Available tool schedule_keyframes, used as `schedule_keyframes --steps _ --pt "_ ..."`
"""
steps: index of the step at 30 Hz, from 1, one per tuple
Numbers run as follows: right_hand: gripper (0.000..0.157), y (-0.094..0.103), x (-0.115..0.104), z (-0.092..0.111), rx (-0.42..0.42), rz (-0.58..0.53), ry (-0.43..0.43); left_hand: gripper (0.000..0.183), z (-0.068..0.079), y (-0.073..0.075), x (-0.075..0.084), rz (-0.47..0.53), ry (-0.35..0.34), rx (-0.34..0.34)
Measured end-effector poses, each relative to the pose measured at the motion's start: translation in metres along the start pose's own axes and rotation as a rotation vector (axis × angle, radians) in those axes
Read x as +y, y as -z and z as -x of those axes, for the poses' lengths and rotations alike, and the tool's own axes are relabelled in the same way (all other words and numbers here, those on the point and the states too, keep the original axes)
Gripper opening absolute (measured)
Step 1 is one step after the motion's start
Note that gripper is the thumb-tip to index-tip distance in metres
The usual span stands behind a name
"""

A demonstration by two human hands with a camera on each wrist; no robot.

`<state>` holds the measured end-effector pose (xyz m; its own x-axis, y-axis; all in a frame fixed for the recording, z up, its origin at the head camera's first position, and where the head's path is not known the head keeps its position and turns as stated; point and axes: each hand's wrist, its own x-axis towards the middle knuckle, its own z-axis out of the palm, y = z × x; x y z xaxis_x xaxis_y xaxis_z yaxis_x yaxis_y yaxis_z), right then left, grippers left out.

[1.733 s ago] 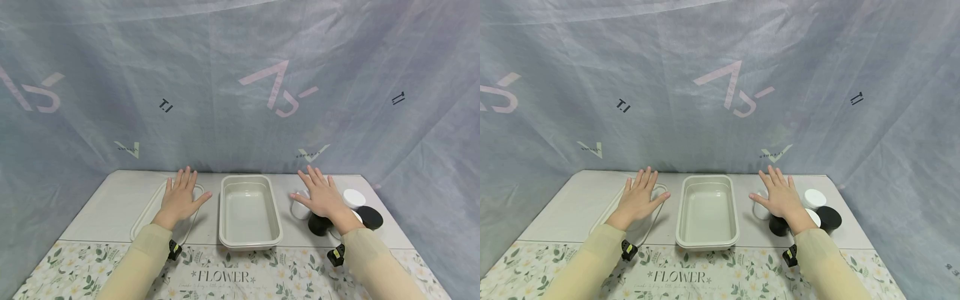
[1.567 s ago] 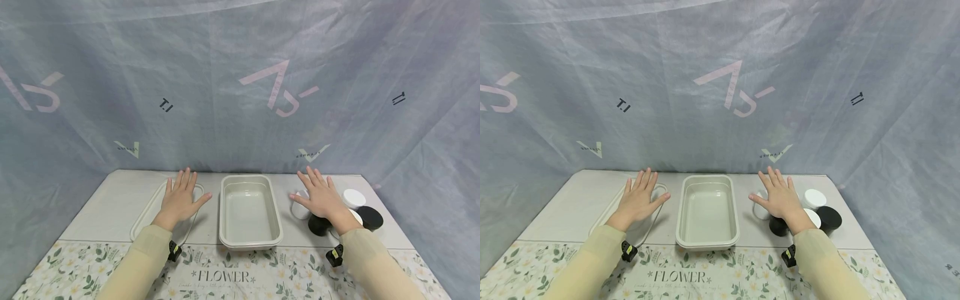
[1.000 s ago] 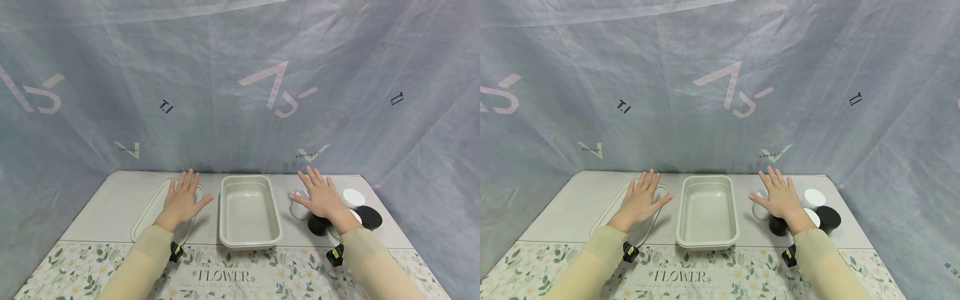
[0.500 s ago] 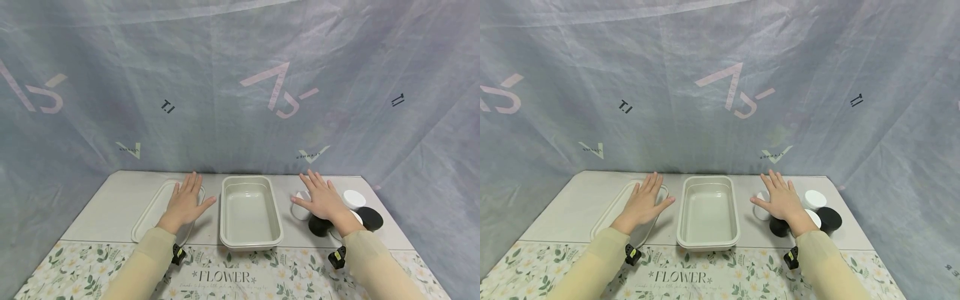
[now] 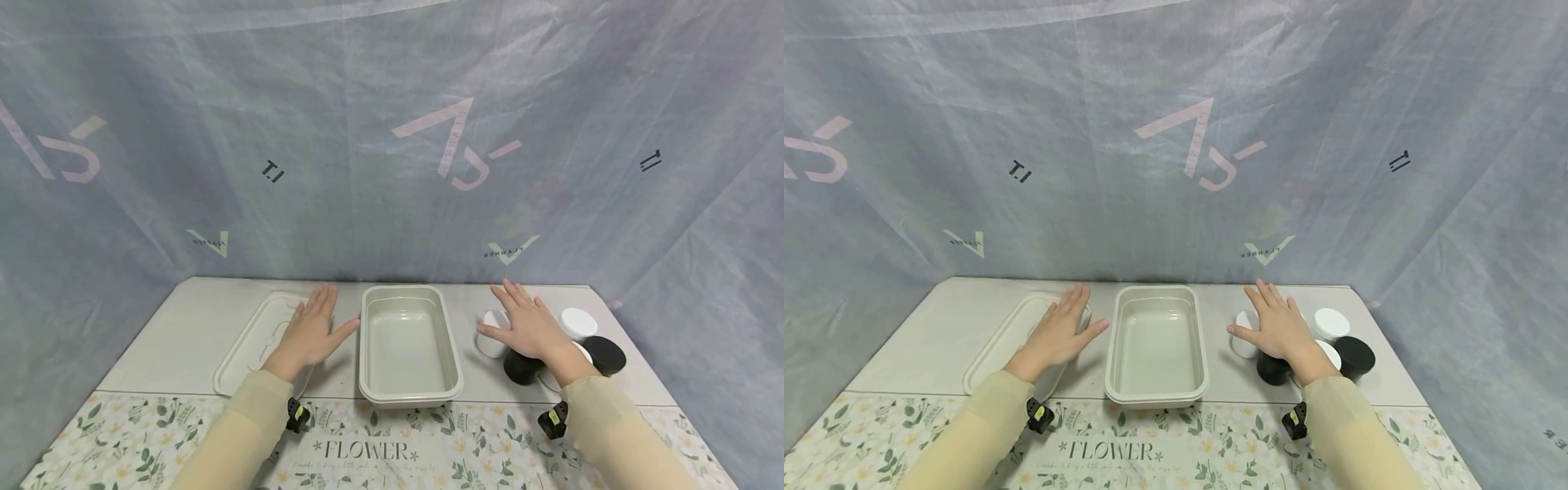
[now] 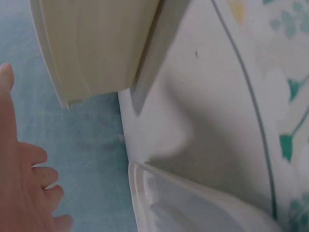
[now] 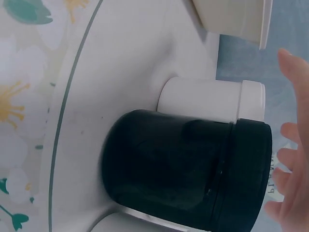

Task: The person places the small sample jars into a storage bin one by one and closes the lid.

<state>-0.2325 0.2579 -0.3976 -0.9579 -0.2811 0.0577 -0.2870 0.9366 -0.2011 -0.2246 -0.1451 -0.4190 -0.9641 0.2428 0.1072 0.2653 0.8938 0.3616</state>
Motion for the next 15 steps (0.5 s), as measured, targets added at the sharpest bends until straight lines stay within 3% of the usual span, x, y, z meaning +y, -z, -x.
schedule_keyframes --steps 9,15 --pt "0.094 -0.005 0.003 0.002 -0.001 -0.032 0.015 0.088 0.002 -0.007 0.005 0.136 -0.011 -0.017" --pt "0.089 -0.003 0.006 0.002 -0.013 -0.044 0.007 0.083 0.001 -0.016 0.009 0.277 0.030 -0.060"
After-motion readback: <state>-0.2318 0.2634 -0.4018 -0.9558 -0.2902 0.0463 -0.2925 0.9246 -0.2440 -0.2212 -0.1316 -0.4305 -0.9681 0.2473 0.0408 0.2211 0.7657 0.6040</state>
